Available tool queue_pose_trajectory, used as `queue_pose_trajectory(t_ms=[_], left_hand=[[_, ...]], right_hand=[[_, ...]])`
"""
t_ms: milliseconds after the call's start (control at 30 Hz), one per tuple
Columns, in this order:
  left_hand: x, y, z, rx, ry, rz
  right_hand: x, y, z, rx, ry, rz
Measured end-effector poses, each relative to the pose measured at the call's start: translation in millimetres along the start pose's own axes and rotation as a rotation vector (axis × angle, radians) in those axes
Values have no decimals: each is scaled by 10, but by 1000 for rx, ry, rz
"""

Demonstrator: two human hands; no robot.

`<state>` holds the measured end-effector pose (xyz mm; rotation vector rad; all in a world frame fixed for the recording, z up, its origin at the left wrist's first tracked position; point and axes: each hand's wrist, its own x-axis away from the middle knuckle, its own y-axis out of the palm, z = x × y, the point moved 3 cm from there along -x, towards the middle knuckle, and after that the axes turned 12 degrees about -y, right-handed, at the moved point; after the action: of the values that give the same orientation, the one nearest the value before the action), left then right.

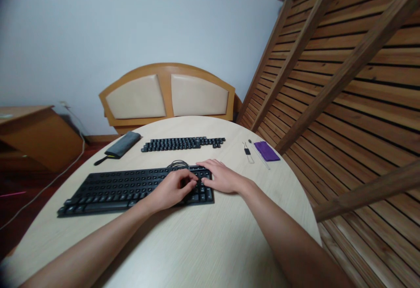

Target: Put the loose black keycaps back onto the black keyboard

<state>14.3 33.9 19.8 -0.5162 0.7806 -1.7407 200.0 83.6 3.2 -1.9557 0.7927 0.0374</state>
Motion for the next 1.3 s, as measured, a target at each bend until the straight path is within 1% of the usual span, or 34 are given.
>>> queue_pose_trajectory(t_ms=[67,133,200,267,333,400,500,600,733,833,900,967,1133,1233,1300], left_hand=[[5,-15,12,4,59,43],[22,-19,16,-39,121,90],[42,-3,4,-125,154,132],[56,35,-24,-246,153,155],[60,84,-54,-366,135,150],[58,127,-75,-454,113,125],[53,160,-85,-530,96,107],[48,167,-85,-563,95,117],[36,173,-103,-576,103,125],[25,159,-120,-577,98,132],[22,133,-118,-576,97,138],[23,95,-100,-569,100,146],[28,0,-40,-551,80,174],[23,-20,-53,-535,55,210],[22,-12,-78,-518,67,231]], right_hand=[[41,-43,92,17,5,26],[85,-94,183,39,14,57],[122,-142,259,55,14,85],[146,-180,331,59,21,121],[162,-208,424,67,72,190],[174,-225,540,105,156,290],[181,-217,706,248,263,389],[174,-184,804,382,330,372],[148,-165,831,517,427,269],[104,-165,818,561,477,220],[77,-168,810,580,505,218],[64,-175,802,584,504,231],[97,-218,806,534,419,291],[112,-249,819,518,391,315],[108,-264,816,502,368,334]])
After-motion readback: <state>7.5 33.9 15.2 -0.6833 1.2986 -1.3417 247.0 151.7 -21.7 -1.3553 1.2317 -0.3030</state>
